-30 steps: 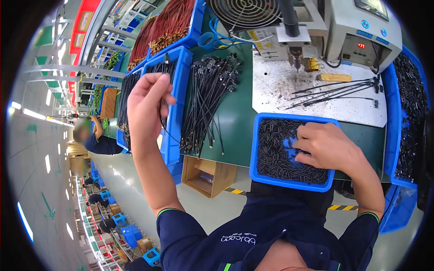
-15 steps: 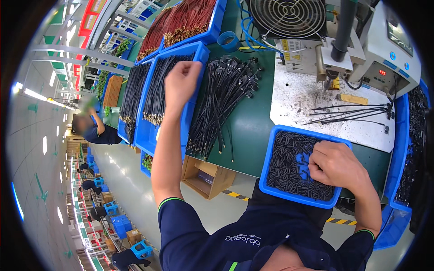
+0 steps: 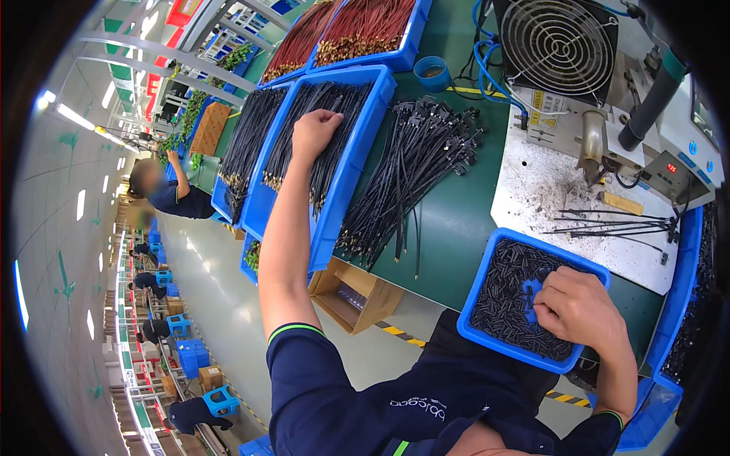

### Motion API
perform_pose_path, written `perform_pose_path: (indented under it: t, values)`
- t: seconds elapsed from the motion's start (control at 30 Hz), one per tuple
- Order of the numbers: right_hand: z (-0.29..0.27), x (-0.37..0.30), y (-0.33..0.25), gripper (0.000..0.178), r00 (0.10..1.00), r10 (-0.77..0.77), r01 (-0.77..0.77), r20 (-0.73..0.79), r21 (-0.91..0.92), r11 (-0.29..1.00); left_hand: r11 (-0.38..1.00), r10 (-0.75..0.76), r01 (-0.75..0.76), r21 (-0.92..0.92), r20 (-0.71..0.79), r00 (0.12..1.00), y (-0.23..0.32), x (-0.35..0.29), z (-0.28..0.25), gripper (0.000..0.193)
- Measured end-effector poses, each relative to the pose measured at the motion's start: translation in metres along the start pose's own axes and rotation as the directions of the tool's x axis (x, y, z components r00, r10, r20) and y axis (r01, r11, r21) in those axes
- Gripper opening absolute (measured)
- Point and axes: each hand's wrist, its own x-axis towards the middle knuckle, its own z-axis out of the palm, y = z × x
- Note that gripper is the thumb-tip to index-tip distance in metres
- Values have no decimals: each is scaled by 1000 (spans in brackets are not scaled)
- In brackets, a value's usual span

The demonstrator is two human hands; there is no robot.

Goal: The person assembles electronic components by sorting wires and pins from bins and pressing them into electronic connectors using a manual press.

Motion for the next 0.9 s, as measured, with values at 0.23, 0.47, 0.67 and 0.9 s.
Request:
perform_pose_path:
  t: [0.23, 0.47, 0.67, 0.9]
  values:
    - [-7, 0, -3, 7, 999, -45, 45, 9, 29, 999, 996, -66, 63, 60, 57, 996, 4, 15, -3, 33]
    - [1, 0, -10, 11, 997, -73, 70, -32, -76, 995, 995, -67, 72, 62, -71, 995, -4, 16, -27, 31]
    - [4, -6, -10, 13, 994, -62, 49, -88, -141, 989, 991, -24, 11, -135, -95, 995, 41, -11, -81, 29]
    - [0, -9, -16, 15, 986, -61, 63, -156, 9, 998, 987, 60, -41, 157, -113, 992, 30, -24, -110, 26]
